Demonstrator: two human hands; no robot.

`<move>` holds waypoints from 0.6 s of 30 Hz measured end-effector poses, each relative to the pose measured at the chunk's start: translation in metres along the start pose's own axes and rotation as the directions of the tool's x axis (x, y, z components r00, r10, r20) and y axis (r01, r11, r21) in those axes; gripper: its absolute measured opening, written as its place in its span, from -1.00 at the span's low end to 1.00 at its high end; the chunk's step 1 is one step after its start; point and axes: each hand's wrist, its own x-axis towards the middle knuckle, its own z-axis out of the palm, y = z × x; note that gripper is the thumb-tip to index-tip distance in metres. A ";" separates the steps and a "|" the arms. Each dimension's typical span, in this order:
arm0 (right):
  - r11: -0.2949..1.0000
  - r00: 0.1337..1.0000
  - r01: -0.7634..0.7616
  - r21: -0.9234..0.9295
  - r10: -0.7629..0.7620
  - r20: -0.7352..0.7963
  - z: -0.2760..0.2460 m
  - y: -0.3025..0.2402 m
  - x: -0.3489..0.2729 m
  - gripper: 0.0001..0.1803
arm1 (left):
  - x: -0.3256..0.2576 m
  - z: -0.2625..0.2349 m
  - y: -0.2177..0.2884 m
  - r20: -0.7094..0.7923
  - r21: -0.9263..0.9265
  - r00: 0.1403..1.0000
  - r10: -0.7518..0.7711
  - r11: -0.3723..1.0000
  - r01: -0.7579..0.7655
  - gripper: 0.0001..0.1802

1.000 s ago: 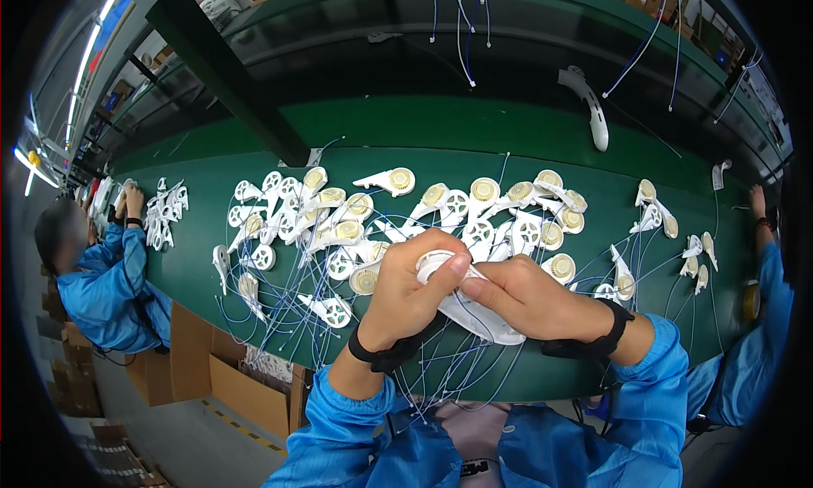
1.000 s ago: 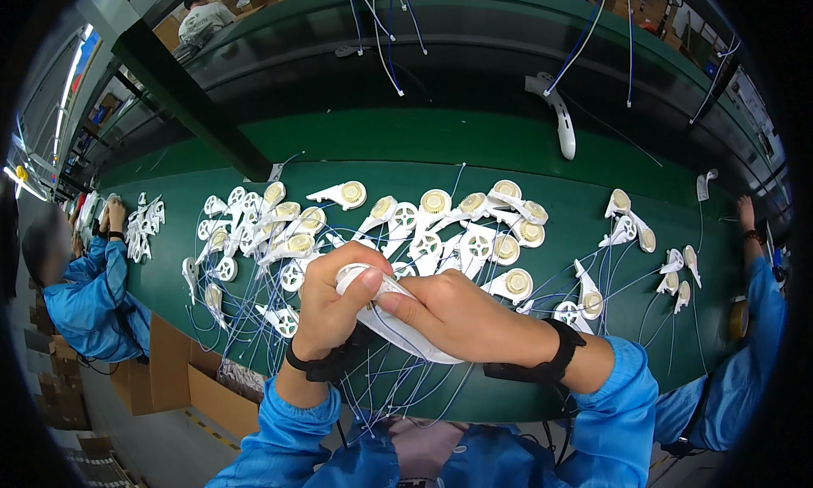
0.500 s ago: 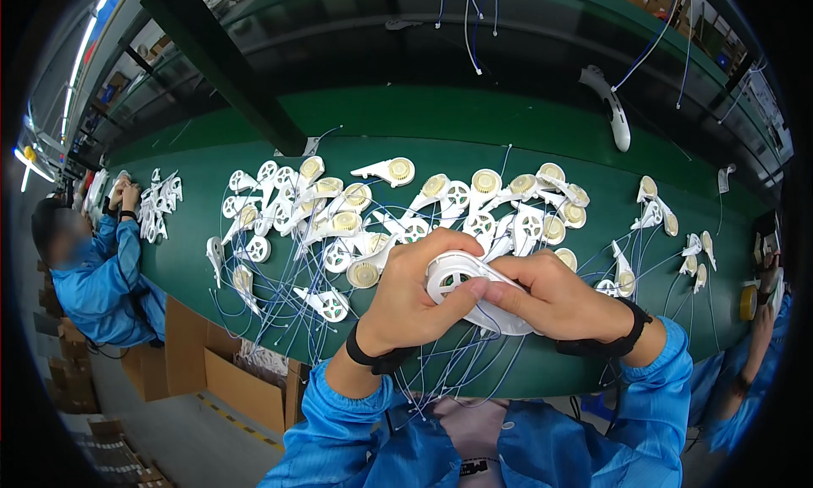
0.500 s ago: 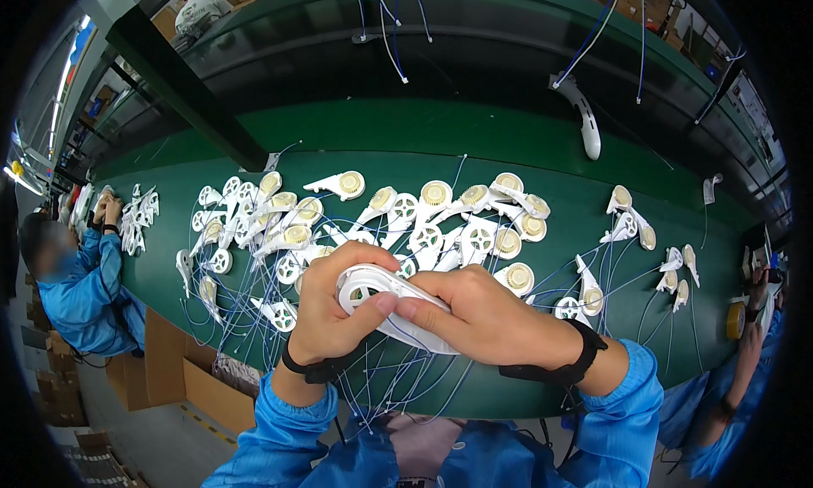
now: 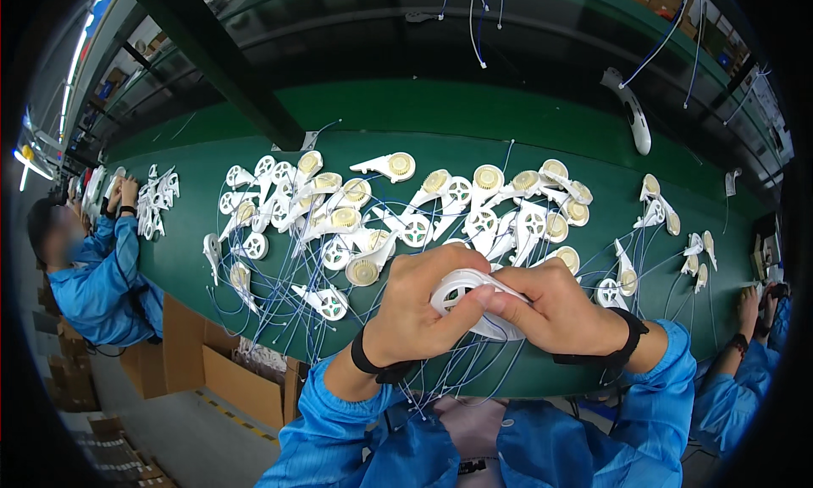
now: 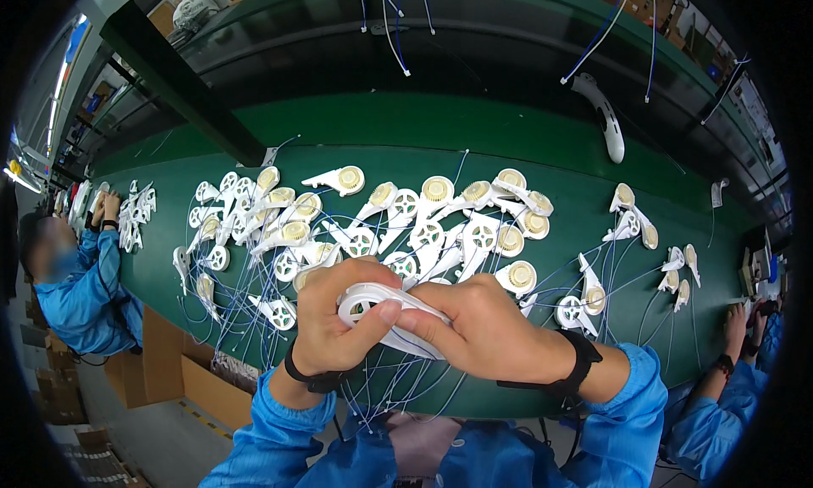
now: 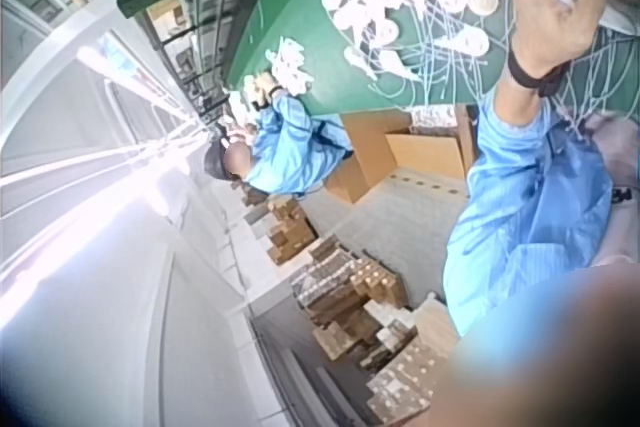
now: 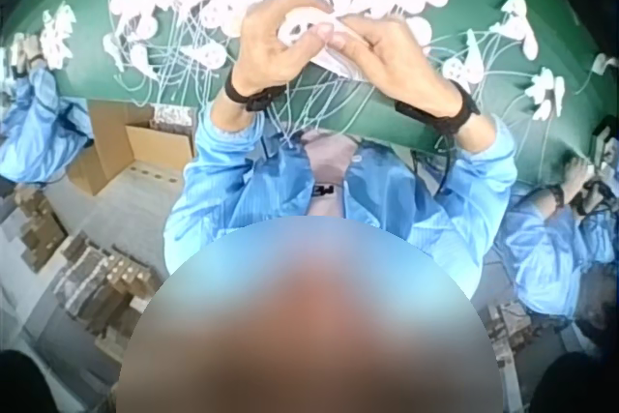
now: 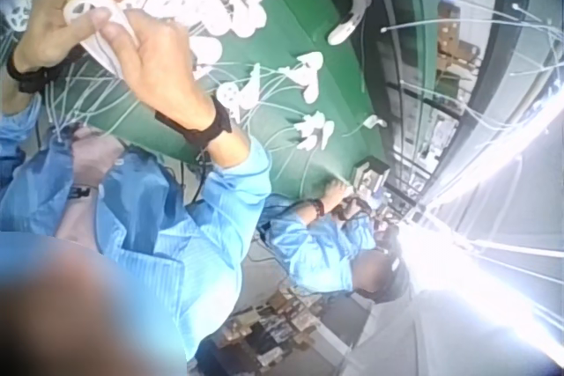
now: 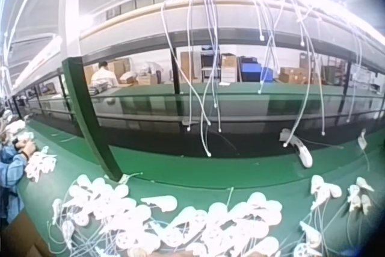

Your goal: The worker is assembling small white plastic housing components and routing wires through them.

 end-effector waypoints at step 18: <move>0.926 0.791 -0.204 0.317 0.347 -0.505 -0.223 0.108 0.075 -0.57 | 0.007 0.006 -0.027 -0.094 -0.237 0.984 -0.152 0.963 0.126 -0.45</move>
